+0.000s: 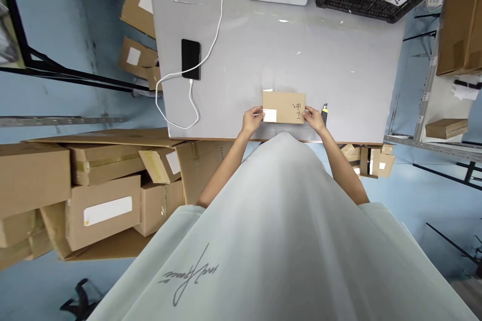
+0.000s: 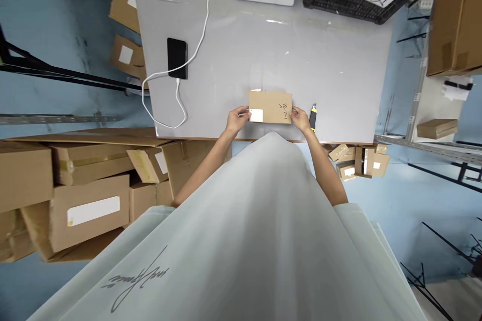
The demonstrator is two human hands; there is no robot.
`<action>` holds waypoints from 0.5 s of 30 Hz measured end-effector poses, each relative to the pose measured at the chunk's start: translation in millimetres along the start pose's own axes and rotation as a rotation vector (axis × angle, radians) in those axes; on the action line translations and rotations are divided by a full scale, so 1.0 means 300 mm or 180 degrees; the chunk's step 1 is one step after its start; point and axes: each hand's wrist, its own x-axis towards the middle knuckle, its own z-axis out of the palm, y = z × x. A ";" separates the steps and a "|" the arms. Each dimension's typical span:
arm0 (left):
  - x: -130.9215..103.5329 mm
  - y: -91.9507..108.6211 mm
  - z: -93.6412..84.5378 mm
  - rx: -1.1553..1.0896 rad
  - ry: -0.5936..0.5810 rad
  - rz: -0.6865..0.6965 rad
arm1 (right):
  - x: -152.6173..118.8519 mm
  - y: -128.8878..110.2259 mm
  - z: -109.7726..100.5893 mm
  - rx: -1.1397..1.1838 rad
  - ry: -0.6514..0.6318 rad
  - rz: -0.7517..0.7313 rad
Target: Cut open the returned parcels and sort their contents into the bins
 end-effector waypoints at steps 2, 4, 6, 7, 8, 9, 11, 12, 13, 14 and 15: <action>0.011 -0.008 0.010 -0.0009 -0.0022 -0.0043 | 0.003 -0.006 0.014 0.0065 0.0019 0.0145; 0.008 -0.018 0.018 -0.0056 -0.0020 -0.0053 | -0.005 -0.006 0.028 0.0139 0.0086 0.0250; -0.008 -0.027 0.023 -0.0133 -0.0052 -0.0099 | -0.022 0.002 0.040 0.0183 0.0137 0.0355; -0.018 -0.030 0.025 -0.0177 -0.0089 -0.0132 | -0.032 0.007 0.046 0.0218 0.0147 0.0411; -0.030 -0.031 0.025 -0.0217 -0.0146 -0.0156 | -0.042 0.013 0.051 0.0273 0.0136 0.0463; -0.041 -0.030 0.025 -0.0242 -0.0215 -0.0165 | -0.053 0.018 0.054 0.0348 0.0115 0.0508; -0.066 -0.022 0.019 -0.0220 -0.0347 -0.0123 | -0.074 0.023 0.056 0.0518 0.0046 0.0566; -0.079 -0.013 0.013 -0.0164 -0.0382 -0.0063 | -0.083 0.023 0.054 0.0587 0.0008 0.0592; -0.093 -0.002 0.006 -0.0073 -0.0376 0.0030 | -0.092 0.021 0.051 0.0639 -0.0027 0.0630; -0.108 0.013 -0.002 0.0052 -0.0319 0.0160 | -0.098 0.018 0.048 0.0679 -0.0055 0.0683; -0.126 0.031 -0.011 0.0203 -0.0220 0.0332 | -0.102 0.014 0.047 0.0719 -0.0083 0.0742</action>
